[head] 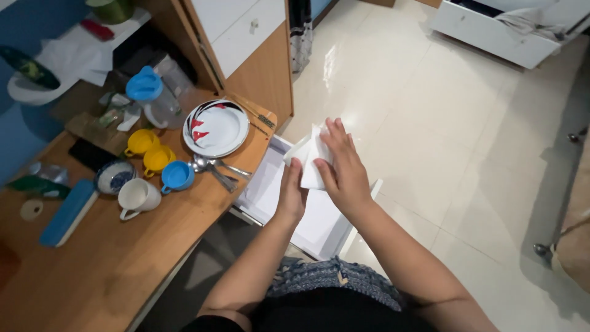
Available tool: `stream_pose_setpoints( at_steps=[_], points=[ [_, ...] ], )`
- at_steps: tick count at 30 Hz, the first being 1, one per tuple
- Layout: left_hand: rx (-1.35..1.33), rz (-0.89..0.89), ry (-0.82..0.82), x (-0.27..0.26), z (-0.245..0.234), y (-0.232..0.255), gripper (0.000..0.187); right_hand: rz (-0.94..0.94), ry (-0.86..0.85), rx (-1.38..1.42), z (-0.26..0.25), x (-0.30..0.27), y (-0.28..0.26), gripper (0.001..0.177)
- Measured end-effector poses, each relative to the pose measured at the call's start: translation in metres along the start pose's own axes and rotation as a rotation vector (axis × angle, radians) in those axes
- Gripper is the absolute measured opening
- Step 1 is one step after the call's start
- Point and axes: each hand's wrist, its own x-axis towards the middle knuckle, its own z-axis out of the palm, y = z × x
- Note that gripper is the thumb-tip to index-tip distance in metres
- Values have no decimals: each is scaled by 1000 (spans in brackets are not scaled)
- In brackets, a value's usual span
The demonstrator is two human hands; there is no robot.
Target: The person wipes two white mugs with a white paper towel while standing at a wooden desk. They rotate each mug to wipe all sides, then place the first mug into an open drawer and continue wiping the second mug.
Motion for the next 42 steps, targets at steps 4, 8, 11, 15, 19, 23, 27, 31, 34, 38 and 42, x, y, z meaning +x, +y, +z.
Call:
stream_pose_setpoints(
  at_steps=[4, 8, 11, 15, 19, 23, 27, 31, 34, 38, 42],
  points=[
    [-72, -20, 64, -5, -8, -14, 56, -241, 210, -32, -3, -9, 0, 21],
    [-107, -22, 112, -18, -8, -15, 59, -341, 162, -121, -1, -22, 6, 30],
    [-62, 3, 156, -26, -12, -13, 63, -409, -82, -149, 7, -36, 19, 53],
    [-87, -2, 238, -25, -42, -29, 60, -555, -91, -163, 8, -55, 30, 50],
    [-205, -9, 305, -27, -67, -44, 72, -578, -160, -99, 7, -73, 45, 59],
    [-188, -30, 267, -31, -67, -47, 74, -387, -226, 50, 2, -65, 28, 83],
    [-162, -46, 246, -28, -65, -35, 74, -421, -206, -48, 8, -55, 18, 98],
    [-353, -167, 235, -32, -62, -2, 76, -565, -222, -160, 18, -63, 16, 99],
    [-458, -158, 229, -38, -39, 22, 78, -571, -222, -175, 22, -72, 31, 99],
    [-457, -224, 175, -39, -49, 14, 91, -420, -187, -46, 18, -59, 18, 100],
    [-380, -292, 146, -42, -42, 29, 97, -271, -178, 93, 26, -48, -8, 108]
  ],
)
